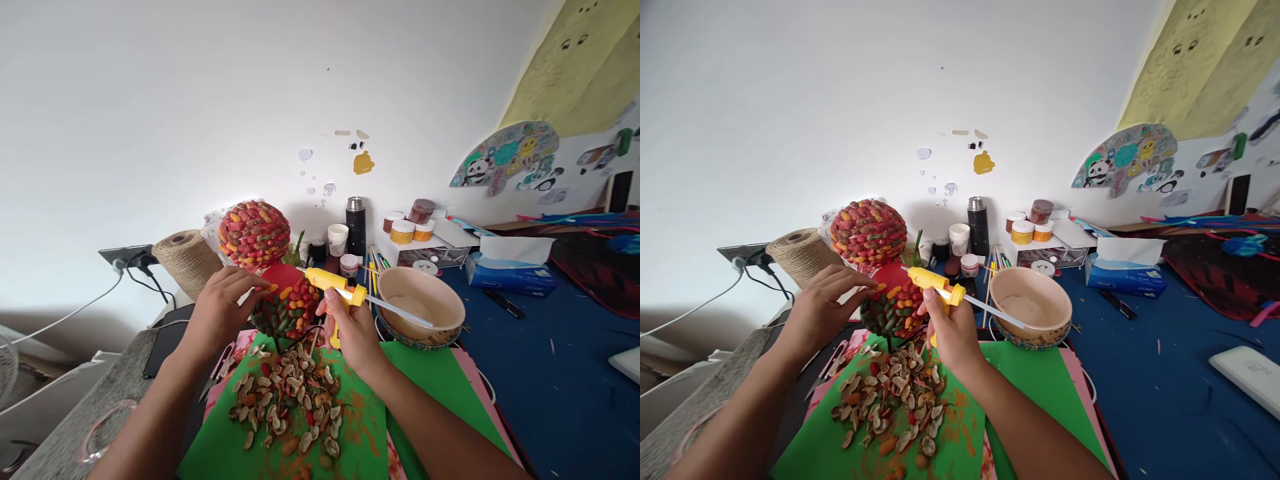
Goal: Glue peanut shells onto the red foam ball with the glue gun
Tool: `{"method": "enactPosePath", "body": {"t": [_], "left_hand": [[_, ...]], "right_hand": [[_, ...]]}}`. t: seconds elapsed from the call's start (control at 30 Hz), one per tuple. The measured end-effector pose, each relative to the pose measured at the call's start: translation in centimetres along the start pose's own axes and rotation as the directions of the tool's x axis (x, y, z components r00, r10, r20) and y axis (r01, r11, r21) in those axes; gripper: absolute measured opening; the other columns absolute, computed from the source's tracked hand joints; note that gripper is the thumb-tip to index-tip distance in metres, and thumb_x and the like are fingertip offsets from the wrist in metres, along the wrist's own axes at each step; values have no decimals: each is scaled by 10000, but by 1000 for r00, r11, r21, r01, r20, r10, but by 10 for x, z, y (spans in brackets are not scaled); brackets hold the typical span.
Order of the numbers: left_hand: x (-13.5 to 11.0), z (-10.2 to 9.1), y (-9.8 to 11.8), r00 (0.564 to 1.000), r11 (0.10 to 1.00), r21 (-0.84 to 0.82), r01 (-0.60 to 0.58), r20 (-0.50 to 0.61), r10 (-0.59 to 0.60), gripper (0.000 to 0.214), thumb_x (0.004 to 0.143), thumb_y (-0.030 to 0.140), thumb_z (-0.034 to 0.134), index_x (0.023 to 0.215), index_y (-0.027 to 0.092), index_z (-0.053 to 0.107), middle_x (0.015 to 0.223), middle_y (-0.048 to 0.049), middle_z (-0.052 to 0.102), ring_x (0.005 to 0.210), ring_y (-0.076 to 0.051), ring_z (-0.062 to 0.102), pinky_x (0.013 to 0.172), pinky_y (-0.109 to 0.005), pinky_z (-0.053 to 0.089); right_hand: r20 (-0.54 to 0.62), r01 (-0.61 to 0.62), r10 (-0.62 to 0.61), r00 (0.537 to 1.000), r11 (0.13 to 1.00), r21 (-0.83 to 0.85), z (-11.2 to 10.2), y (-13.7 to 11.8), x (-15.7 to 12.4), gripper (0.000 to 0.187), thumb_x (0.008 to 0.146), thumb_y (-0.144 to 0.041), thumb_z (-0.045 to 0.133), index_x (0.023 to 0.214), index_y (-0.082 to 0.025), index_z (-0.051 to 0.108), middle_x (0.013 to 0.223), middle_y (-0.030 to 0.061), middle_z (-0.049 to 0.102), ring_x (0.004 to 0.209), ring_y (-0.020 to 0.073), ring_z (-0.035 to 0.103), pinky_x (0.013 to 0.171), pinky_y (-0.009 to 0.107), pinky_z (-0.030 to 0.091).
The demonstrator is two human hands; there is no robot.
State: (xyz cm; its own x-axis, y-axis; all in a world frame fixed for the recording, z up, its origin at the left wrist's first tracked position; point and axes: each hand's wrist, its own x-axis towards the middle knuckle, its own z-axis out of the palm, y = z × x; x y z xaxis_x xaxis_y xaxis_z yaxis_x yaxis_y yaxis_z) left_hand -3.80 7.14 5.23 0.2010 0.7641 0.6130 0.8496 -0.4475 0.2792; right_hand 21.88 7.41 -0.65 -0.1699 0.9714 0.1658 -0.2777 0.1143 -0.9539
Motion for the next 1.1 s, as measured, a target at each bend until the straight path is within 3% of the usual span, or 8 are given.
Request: {"method": "enactPosePath", "body": {"t": [0.63, 1.1], "left_hand": [[-3, 2, -6, 999, 999, 13, -48, 26, 48, 305, 1087, 362, 619, 1003, 315, 908, 988, -83, 908, 918, -313, 808, 874, -434, 574], [-7, 3, -8, 995, 995, 33, -95, 46, 93, 253, 1097, 266, 612, 1020, 263, 853, 1026, -51, 888, 959, -275, 813, 911, -403, 596]], "right_hand": [[17, -3, 3, 1000, 1000, -1, 0, -8, -2, 799, 888, -1004, 688, 806, -210, 722, 434, -73, 502, 348, 123, 504, 396, 232, 383], [38, 17, -18, 999, 999, 37, 1, -12, -4, 788, 902, -989, 714, 846, -204, 734, 436, -84, 485, 378, 121, 509, 402, 213, 423]]}}
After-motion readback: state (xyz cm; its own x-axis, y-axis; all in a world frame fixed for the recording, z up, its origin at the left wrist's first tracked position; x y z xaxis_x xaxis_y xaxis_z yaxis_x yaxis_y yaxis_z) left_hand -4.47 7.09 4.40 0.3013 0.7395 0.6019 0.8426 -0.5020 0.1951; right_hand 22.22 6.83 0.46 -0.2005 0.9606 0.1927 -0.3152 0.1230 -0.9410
